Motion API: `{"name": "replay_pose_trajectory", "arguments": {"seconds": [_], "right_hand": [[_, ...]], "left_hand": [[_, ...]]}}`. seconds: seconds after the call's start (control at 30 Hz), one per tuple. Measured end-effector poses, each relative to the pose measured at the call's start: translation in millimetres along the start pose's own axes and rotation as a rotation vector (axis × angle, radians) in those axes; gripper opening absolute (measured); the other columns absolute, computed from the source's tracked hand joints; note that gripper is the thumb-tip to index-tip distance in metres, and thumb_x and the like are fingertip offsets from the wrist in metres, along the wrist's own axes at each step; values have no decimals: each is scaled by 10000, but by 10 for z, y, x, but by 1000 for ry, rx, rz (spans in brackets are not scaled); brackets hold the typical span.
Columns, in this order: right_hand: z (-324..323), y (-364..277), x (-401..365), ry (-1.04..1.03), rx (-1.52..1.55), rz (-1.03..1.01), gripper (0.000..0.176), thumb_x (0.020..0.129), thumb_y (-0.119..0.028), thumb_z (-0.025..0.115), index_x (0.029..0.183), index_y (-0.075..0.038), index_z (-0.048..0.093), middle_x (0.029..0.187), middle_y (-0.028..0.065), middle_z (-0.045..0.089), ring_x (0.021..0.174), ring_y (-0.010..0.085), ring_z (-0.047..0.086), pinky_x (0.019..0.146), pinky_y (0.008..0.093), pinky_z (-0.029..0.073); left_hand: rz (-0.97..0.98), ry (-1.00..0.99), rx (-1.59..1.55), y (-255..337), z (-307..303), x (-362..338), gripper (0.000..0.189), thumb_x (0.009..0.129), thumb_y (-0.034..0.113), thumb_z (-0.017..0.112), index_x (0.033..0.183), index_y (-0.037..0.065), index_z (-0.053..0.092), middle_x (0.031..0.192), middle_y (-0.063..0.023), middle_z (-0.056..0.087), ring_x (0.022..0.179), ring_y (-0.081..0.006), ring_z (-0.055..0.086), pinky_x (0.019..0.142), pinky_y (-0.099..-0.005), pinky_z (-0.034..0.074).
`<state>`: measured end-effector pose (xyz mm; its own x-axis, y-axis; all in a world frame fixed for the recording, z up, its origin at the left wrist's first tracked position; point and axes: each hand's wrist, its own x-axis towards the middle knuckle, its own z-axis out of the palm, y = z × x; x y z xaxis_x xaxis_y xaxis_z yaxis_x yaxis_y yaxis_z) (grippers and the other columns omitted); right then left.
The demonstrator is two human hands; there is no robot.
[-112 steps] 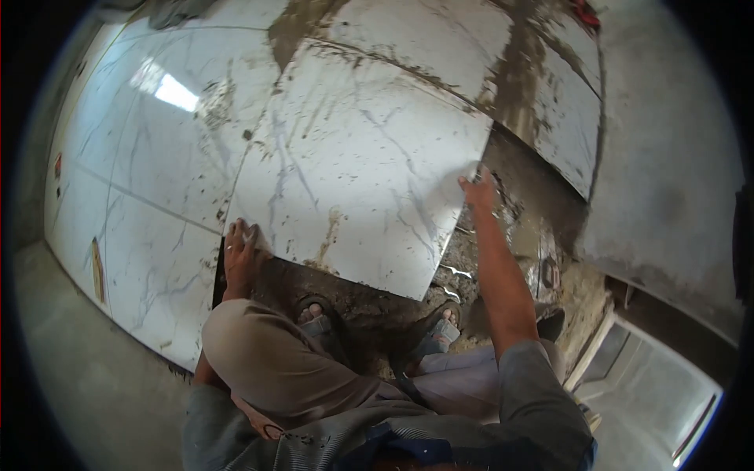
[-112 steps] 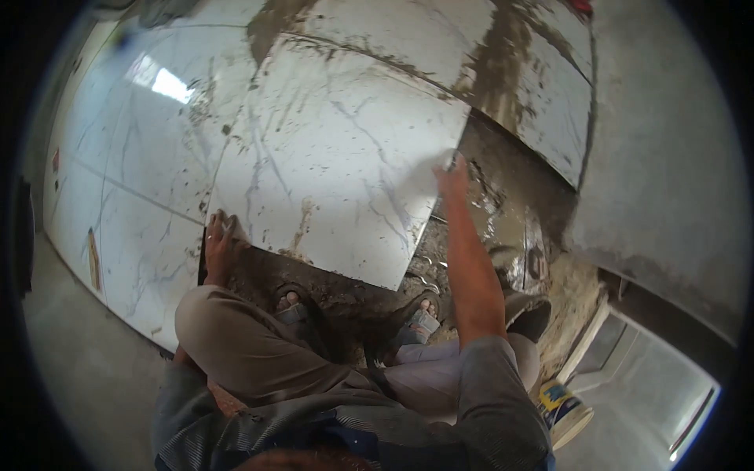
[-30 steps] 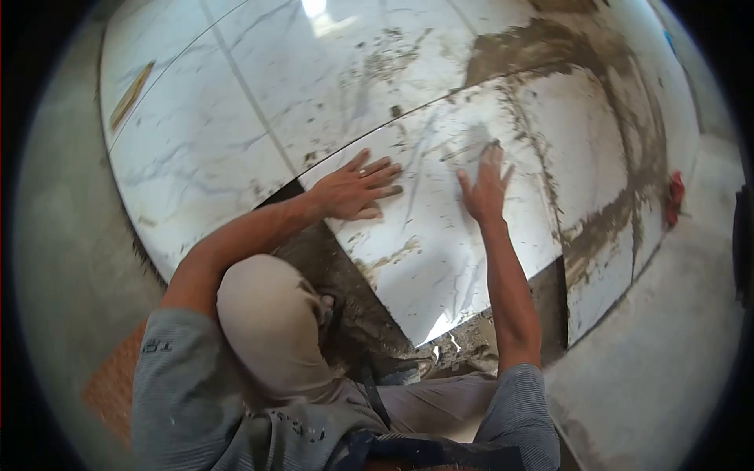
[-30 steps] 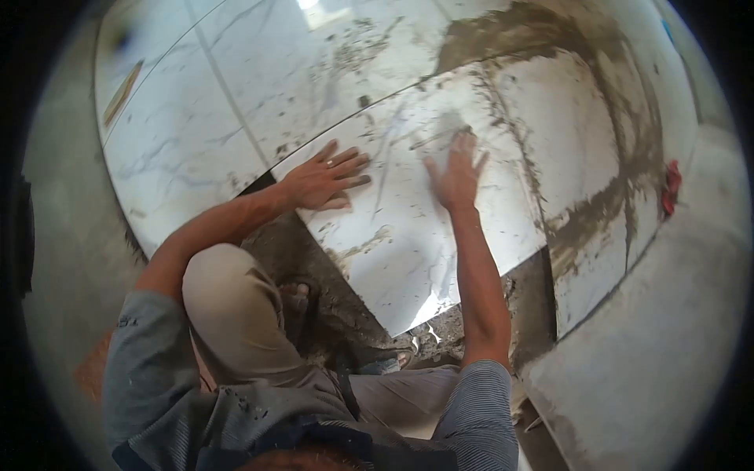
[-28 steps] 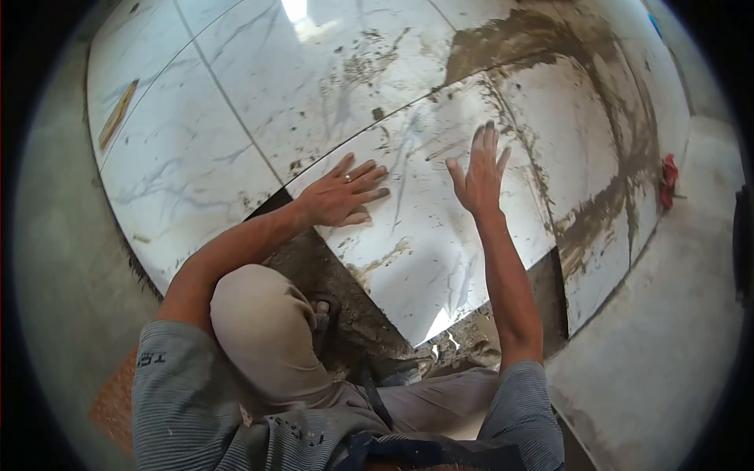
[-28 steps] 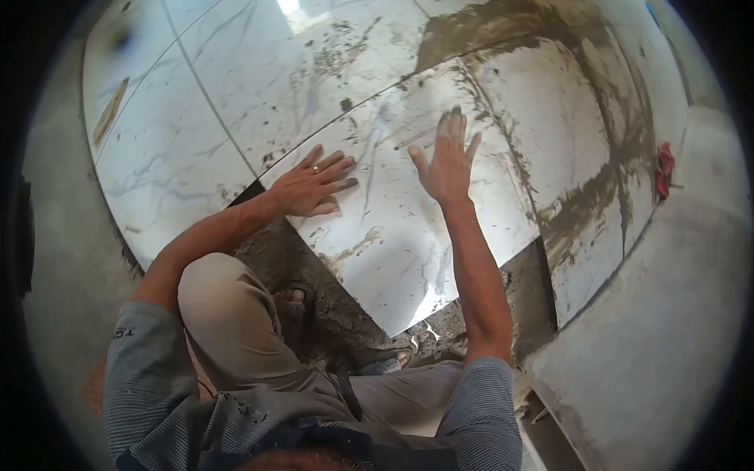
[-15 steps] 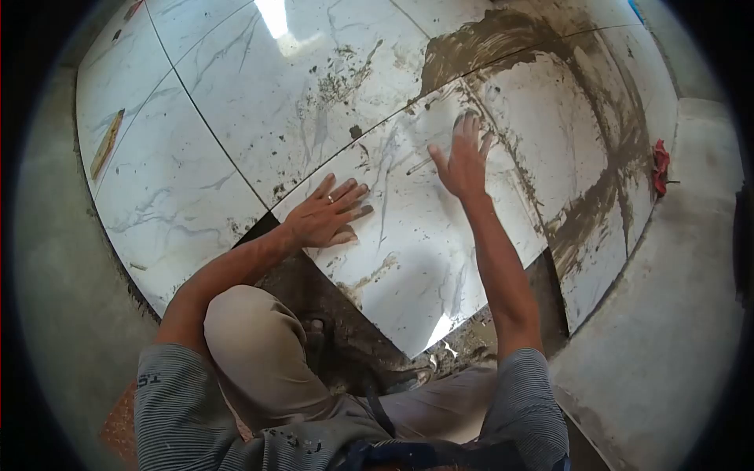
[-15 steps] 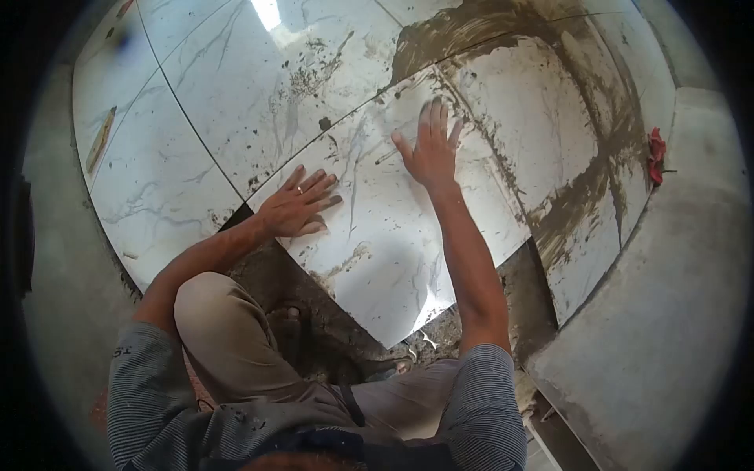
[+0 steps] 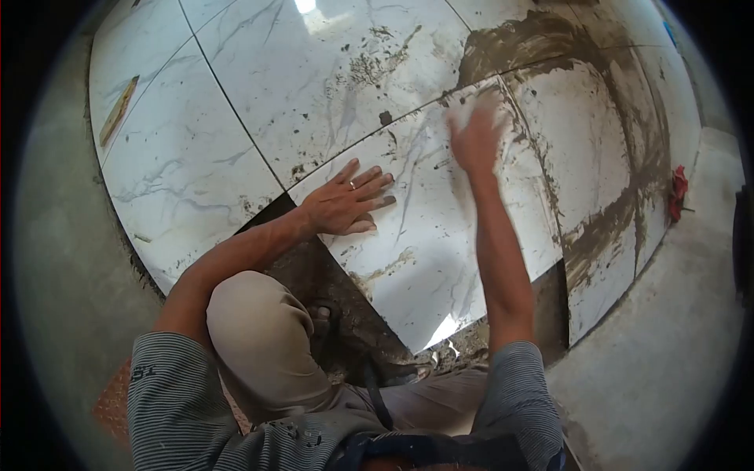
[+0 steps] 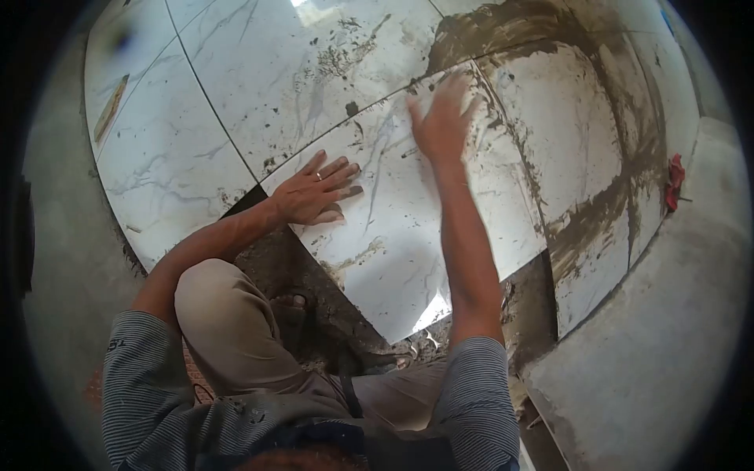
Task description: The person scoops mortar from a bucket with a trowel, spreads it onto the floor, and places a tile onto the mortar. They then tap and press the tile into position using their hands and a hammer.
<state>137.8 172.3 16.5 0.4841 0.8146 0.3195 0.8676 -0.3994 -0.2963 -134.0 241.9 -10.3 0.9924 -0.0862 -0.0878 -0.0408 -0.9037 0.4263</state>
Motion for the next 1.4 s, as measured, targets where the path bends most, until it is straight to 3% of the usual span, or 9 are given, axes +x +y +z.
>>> {"name": "replay_pose_trajectory", "arguments": {"seconds": [0.4,0.57,0.7,0.93,1.0,1.03,1.2,1.27,1.4], "right_hand": [[451,294,-324,-301,28,26,809,882,-546,394,1375,70,211,1436,275,184,1361,369,130,1085,524,26],[-706,464,-1032,-439,164,-35,470,885,-353,527,1198,-3,518,1358,204,386,1239,331,394,1008,391,325],[-1805,1158,-2434,-485,89,302,274,861,-208,581,1041,-1,571,974,163,622,831,299,612,727,370,475],[-2793,266,-4776,-430,42,1203,432,901,-198,475,1285,-10,416,1140,195,566,1084,250,536,959,329,381],[-2239,-177,-6377,187,1143,1560,477,916,-270,470,1323,-40,379,1225,203,509,1161,258,476,1006,329,338],[-2270,-660,-6570,136,954,1310,442,901,-270,469,1284,-55,408,1229,199,497,1160,294,461,994,365,343],[-1732,-1801,-7057,140,853,1517,332,849,-198,491,1140,-40,508,1141,201,529,1085,333,491,939,406,374],[-1958,-1929,-6897,-18,331,1378,192,769,-132,531,925,-36,589,969,203,556,930,365,536,791,400,445],[-2154,-1965,-7311,-33,39,1729,204,811,-145,545,972,-31,599,913,214,587,891,383,566,782,425,461]], "left_hand": [[34,73,13,-49,76,-48,561,866,458,464,1356,204,360,1477,-93,194,1367,-263,171,1099,-528,73],[-11,4,14,-34,77,-35,637,857,433,498,1408,206,273,1502,-61,130,1383,-243,119,1116,-484,17],[-19,36,86,8,92,5,675,823,378,551,1410,185,280,1486,-61,204,1377,-233,168,1101,-499,48],[68,123,164,53,216,88,664,835,406,534,1381,90,328,1465,-154,227,1359,-334,185,1085,-525,37],[98,93,198,37,231,83,655,856,408,514,1382,71,318,1458,-187,220,1357,-357,174,1075,-540,33],[100,55,184,22,228,85,658,859,403,521,1383,65,313,1463,-202,189,1355,-375,163,1068,-550,35],[89,-295,72,110,-149,254,702,835,296,596,1400,50,260,1456,-236,153,1349,-391,159,1063,-508,181],[124,-425,5,167,-288,436,720,827,271,611,1405,48,244,1453,-239,154,1346,-390,165,1062,-482,217],[-46,-713,87,564,-442,884,811,815,258,631,1435,72,142,1435,-254,196,1309,-394,252,1062,-438,245]]}}
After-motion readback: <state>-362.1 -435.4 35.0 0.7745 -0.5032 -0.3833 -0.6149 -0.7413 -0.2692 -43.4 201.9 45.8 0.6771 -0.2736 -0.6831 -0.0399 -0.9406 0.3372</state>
